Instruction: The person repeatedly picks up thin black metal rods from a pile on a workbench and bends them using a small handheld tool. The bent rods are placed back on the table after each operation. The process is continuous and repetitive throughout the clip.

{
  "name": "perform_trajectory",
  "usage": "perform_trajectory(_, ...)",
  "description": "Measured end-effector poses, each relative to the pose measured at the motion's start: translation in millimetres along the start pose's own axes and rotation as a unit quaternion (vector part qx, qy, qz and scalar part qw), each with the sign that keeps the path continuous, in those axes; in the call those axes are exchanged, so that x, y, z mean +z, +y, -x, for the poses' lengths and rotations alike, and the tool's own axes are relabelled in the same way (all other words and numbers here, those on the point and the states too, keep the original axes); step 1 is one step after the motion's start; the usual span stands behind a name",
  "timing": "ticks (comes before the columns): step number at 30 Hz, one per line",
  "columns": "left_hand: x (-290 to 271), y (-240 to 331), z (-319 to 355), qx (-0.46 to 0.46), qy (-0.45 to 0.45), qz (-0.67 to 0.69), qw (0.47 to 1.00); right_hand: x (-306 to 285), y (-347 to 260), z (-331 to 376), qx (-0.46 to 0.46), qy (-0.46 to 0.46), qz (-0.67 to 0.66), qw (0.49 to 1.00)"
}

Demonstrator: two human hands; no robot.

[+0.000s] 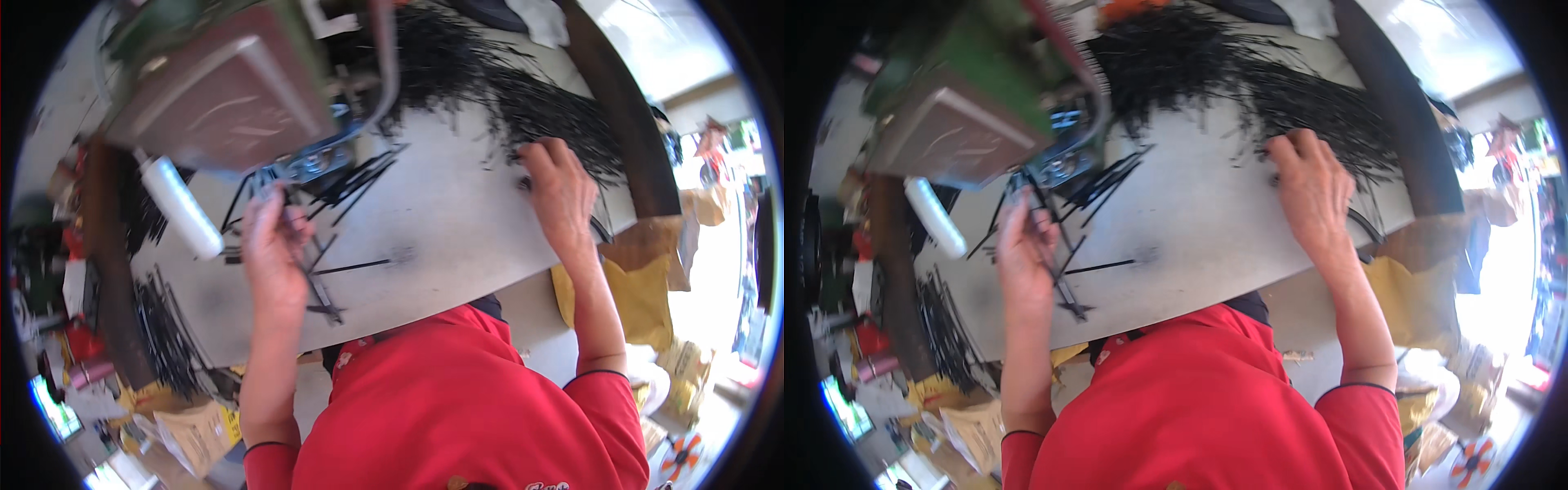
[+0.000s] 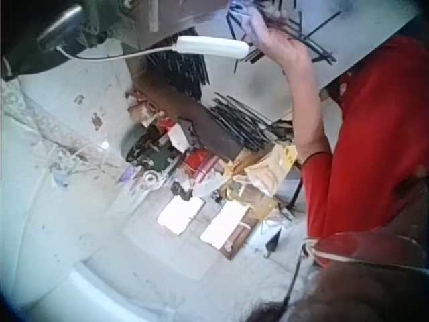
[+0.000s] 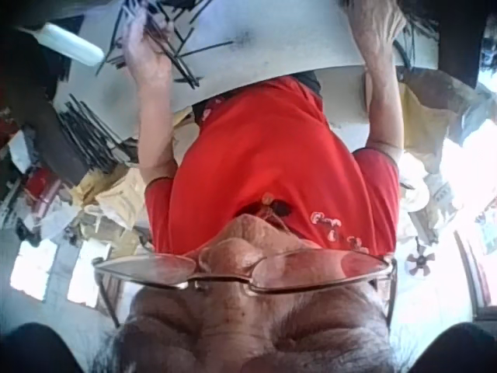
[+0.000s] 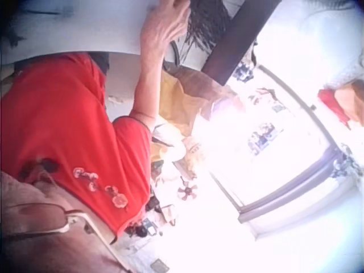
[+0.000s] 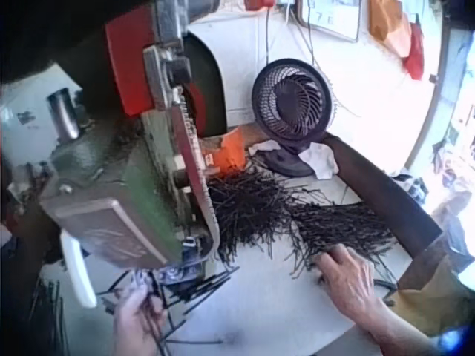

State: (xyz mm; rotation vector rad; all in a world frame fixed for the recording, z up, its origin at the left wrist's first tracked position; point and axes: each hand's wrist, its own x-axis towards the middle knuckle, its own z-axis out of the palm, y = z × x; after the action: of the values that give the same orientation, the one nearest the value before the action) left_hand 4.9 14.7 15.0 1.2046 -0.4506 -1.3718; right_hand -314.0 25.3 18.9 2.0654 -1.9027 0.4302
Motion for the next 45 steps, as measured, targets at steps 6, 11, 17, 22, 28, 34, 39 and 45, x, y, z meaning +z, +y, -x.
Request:
perform_trajectory(6, 4.8, -6.5, -5.9, 0.007, -0.047, 0.004, 0.999, -21.3, -101.7, -41.3, -0.118, 0.089, -0.299, 0.943)
perform_trajectory(11, 11.5, -11.2, -16.3, 0.058, -0.04, -0.056, 0.996, 6.0, -158.5, -47.6, 0.057, -0.189, -0.567, 0.8)
perform_trajectory(17, 13.8, -7.3, -16.2, 0.049, -0.049, -0.078, 0.995, 22.2, -169.5, -52.7, 0.167, -0.234, -0.662, 0.692)
perform_trajectory(22, 17.7, -7.5, -13.6, 0.041, -0.045, -0.067, 0.996, 29.4, -172.1, -50.2, 0.188, -0.24, -0.7, 0.646)
perform_trajectory(28, 18.5, -7.7, -13.8, 0.039, -0.038, -0.063, 0.997, 30.0, -173.8, -51.8, 0.199, -0.239, -0.717, 0.624)
perform_trajectory(34, 18.7, -9.1, -13.7, 0.036, -0.045, -0.045, 0.997, 28.9, -175.0, -51.7, 0.212, -0.237, -0.741, 0.591)
perform_trajectory(39, 19.3, -9.6, -13.5, 0.035, -0.048, -0.045, 0.997, 34.4, -175.5, -49.9, 0.218, -0.225, -0.768, 0.558)
perform_trajectory(45, 18.3, -10.8, -15.4, 0.026, -0.054, -0.014, 0.998, 34.2, -175.8, -49.8, 0.225, -0.229, -0.786, 0.529)
